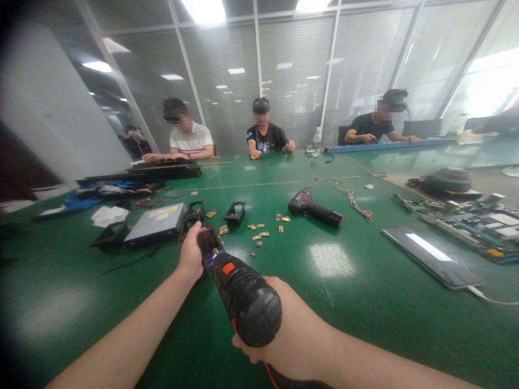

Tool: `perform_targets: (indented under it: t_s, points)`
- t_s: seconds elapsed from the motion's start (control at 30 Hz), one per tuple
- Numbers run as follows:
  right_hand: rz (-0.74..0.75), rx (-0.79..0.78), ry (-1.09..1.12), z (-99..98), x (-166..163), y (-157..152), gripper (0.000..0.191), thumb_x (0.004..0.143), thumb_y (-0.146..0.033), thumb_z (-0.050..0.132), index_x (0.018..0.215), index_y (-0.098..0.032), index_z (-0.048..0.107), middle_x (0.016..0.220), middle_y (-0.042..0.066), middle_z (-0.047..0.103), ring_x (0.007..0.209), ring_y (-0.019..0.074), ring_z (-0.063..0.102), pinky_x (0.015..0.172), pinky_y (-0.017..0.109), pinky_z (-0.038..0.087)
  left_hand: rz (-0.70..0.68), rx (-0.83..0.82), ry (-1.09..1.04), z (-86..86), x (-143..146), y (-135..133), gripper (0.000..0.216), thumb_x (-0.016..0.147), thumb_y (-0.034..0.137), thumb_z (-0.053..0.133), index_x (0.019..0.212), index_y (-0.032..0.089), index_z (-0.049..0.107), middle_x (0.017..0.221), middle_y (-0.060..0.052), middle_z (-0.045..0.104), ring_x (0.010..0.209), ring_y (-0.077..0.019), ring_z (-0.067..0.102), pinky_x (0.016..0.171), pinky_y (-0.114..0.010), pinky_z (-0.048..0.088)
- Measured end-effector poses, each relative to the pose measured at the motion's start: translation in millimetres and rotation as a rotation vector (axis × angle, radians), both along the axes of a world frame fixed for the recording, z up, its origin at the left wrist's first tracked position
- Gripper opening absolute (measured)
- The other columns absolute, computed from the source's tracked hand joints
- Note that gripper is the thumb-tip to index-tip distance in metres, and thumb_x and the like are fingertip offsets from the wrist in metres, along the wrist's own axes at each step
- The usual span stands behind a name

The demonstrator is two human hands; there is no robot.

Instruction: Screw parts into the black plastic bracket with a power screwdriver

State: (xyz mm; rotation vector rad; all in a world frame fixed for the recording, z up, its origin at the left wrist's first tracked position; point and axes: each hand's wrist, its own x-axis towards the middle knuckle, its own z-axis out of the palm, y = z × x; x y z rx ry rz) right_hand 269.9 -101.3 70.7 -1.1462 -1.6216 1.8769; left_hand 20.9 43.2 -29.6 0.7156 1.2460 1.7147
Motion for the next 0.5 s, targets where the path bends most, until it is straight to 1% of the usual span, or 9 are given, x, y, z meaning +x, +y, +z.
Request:
perform_targets:
  t_s: [0.17,0.3,0.5]
  points:
    - [-0.029,-0.037,-0.034,2.0,-0.6,-0.2,0.032,0.066,0.007,0.073,0.080,-0.017,0.059,0.062,-0.011,0.060,0.054,0.0079,0.058,0.054,0.019,0.050,-0.013,-0.035,-0.045,1.3,-0.4,-0.5,0.050,0.076,0.065,0.080,0.093,0.021,0.063,0.078,-0.003,0.071,0.070,-0.0248,0.072,0.066,-0.036,0.059]
    - [-0.041,-0.046,-0.007,-0.7,1.2,-0.5,0.032,0.067,0.007,0.075,0.081,-0.017,0.059,0.063,-0.011,0.061,0.054,0.0079,0.059,0.054,0.019,0.050,-0.013,-0.058,-0.061,1.5,-0.4,-0.6,0.047,0.078,0.063,0.078,0.094,0.021,0.063,0.077,-0.003,0.071,0.067,-0.0256,0.072,0.064,-0.037,0.059]
    - [0.006,0.025,0.029,-5.1,2.3,-0.8,0.029,0.071,0.007,0.073,0.076,-0.017,0.057,0.059,-0.010,0.060,0.054,0.0068,0.057,0.053,0.017,0.048,-0.023,-0.057,-0.065,2.3,0.7,-2.2,0.050,0.079,0.064,0.077,0.099,0.021,0.063,0.076,-0.003,0.070,0.065,-0.0261,0.073,0.063,-0.038,0.059]
